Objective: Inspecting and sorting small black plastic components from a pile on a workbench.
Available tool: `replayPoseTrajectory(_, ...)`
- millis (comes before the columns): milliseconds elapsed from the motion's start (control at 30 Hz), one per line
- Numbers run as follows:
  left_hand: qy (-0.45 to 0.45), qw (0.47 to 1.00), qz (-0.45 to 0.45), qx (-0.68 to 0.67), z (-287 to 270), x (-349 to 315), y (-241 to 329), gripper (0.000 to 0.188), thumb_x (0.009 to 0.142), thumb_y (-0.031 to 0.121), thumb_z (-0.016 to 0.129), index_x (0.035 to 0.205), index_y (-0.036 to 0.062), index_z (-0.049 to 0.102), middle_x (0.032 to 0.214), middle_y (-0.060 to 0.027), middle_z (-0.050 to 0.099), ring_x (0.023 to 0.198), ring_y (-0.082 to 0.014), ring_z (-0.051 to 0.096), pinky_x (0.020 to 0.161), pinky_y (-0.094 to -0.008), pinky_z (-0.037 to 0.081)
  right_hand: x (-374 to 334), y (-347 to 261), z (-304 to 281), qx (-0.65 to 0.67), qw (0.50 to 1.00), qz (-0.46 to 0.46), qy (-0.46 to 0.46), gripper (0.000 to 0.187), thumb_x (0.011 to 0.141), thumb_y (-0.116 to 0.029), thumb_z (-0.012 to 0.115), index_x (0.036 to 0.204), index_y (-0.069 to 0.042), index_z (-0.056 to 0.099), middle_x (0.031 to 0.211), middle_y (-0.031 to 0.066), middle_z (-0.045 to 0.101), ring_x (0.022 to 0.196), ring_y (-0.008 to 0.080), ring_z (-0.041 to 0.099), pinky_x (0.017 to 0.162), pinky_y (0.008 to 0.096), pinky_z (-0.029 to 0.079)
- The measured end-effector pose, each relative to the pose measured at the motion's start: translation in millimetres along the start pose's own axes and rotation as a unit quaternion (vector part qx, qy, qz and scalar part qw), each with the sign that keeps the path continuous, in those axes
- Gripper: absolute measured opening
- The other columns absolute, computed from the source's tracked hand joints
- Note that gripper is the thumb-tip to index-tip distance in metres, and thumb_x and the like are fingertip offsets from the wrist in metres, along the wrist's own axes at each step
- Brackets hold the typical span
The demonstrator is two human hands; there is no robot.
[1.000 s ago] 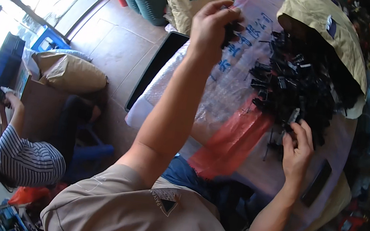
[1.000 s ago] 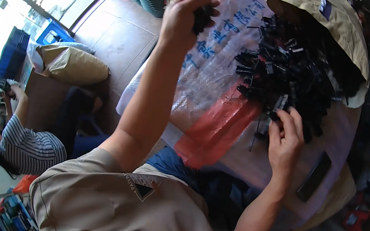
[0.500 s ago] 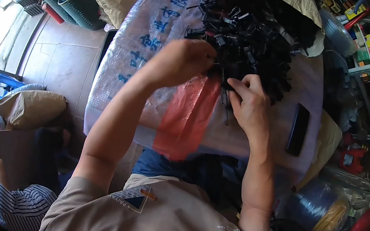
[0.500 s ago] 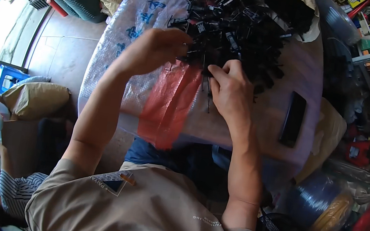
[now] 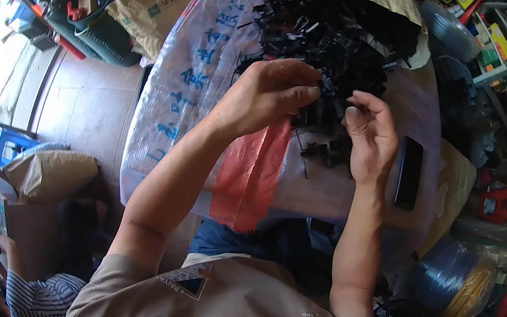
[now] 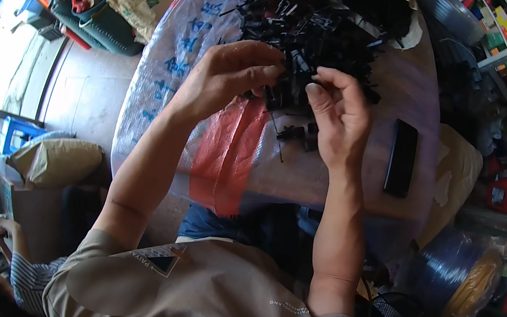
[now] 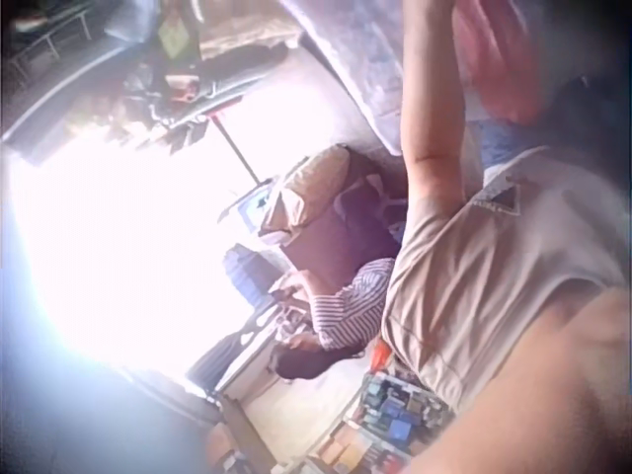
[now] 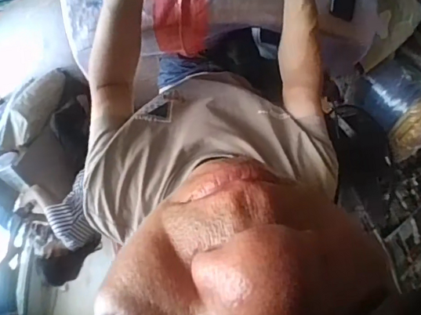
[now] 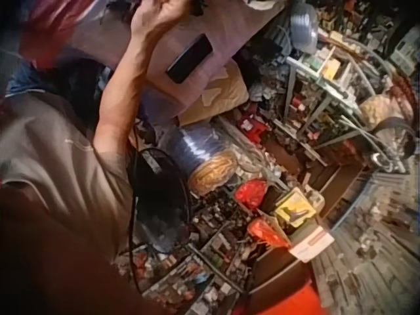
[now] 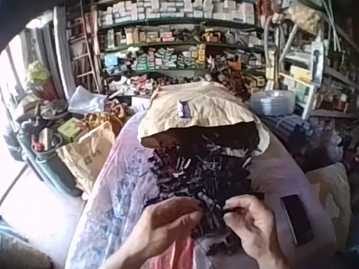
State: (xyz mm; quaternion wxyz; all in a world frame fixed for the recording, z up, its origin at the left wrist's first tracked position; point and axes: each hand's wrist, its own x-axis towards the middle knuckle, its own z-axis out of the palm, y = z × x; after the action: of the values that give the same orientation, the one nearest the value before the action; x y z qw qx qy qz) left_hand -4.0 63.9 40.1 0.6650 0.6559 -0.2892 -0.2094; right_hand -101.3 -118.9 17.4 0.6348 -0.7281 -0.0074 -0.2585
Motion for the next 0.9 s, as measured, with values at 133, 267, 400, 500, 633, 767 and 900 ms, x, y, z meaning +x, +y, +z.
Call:
replayPoseTrajectory(133, -0.065, 0.995, 0.033, -0.071, 25, 19, 6, 0.046, 0.086, 0.021, 0.071, 0.121, -0.0054, 0.057, 0.105, -0.0106, 0.066, 0.094, -0.0142, 0.061, 0.082, -0.0276, 0.05, 11, -2, -18, 0.105, 0.993, -0.042, 0.035, 0.014, 0.089, -0.008, 0.066, 0.102, -0.001, 0.067, 0.103, 0.0021, 0.061, 0.084, 0.0062, 0.054, 0.074, 0.0187, 0.044)
replayPoseTrajectory(267, -0.07, 0.994, 0.033, -0.077, 33, 26, 0, 0.051, 0.083, 0.024, 0.075, 0.121, -0.0052, 0.056, 0.104, -0.0131, 0.066, 0.098, -0.0158, 0.06, 0.086, -0.0291, 0.048, 13, -2, -20, 0.129, 0.989, -0.027, 0.071, 0.012, 0.09, -0.007, 0.064, 0.099, 0.0, 0.069, 0.105, 0.003, 0.06, 0.086, 0.007, 0.056, 0.075, 0.0195, 0.046)
replayPoseTrajectory(400, -0.022, 0.997, 0.068, -0.013, 43, 26, -17, 0.041, 0.082, 0.024, 0.077, 0.106, -0.0039, 0.059, 0.091, -0.0102, 0.067, 0.087, -0.0124, 0.062, 0.076, -0.0278, 0.051, 14, 4, -18, 0.082, 0.995, -0.021, 0.049, 0.017, 0.092, -0.014, 0.063, 0.101, -0.001, 0.07, 0.105, -0.0003, 0.06, 0.079, 0.0058, 0.052, 0.068, 0.0191, 0.042)
replayPoseTrajectory(500, 0.059, 0.957, 0.238, 0.154, 45, 30, -26, 0.025, 0.083, 0.012, 0.071, 0.1, -0.0008, 0.058, 0.079, -0.0122, 0.064, 0.071, -0.024, 0.065, 0.065, -0.0323, 0.052, 19, 8, -9, 0.158, 0.986, 0.041, 0.03, 0.021, 0.095, -0.016, 0.06, 0.104, 0.0, 0.069, 0.105, 0.0013, 0.061, 0.078, 0.0073, 0.054, 0.068, 0.0203, 0.043)
replayPoseTrajectory(633, 0.065, 0.941, 0.247, 0.22, 35, 28, -24, 0.021, 0.088, 0.007, 0.063, 0.106, -0.0019, 0.058, 0.085, -0.0134, 0.067, 0.076, -0.019, 0.067, 0.068, -0.0284, 0.052, 17, 16, -3, 0.137, 0.989, 0.046, 0.006, 0.021, 0.094, -0.01, 0.058, 0.111, 0.0, 0.065, 0.099, 0.0034, 0.064, 0.08, 0.0089, 0.059, 0.07, 0.0219, 0.047)
replayPoseTrajectory(767, 0.043, 0.917, 0.307, 0.25, 32, 29, -28, 0.021, 0.088, 0.005, 0.062, 0.108, -0.0024, 0.059, 0.083, -0.0127, 0.066, 0.075, -0.0167, 0.066, 0.067, -0.0272, 0.051, 17, 13, -6, 0.105, 0.993, 0.047, -0.017, 0.019, 0.093, -0.007, 0.058, 0.11, 0.0, 0.063, 0.092, 0.0034, 0.064, 0.079, 0.0091, 0.059, 0.071, 0.0227, 0.049)
replayPoseTrajectory(900, 0.051, 0.969, 0.216, 0.109, 44, 23, -33, 0.013, 0.084, 0.002, 0.061, 0.096, -0.0011, 0.057, 0.078, -0.0126, 0.063, 0.07, -0.0232, 0.063, 0.063, -0.0313, 0.05, 15, 12, -4, 0.118, 0.992, 0.05, -0.011, 0.016, 0.092, -0.004, 0.059, 0.106, 0.001, 0.062, 0.089, 0.0034, 0.064, 0.078, 0.009, 0.06, 0.069, 0.0227, 0.049)
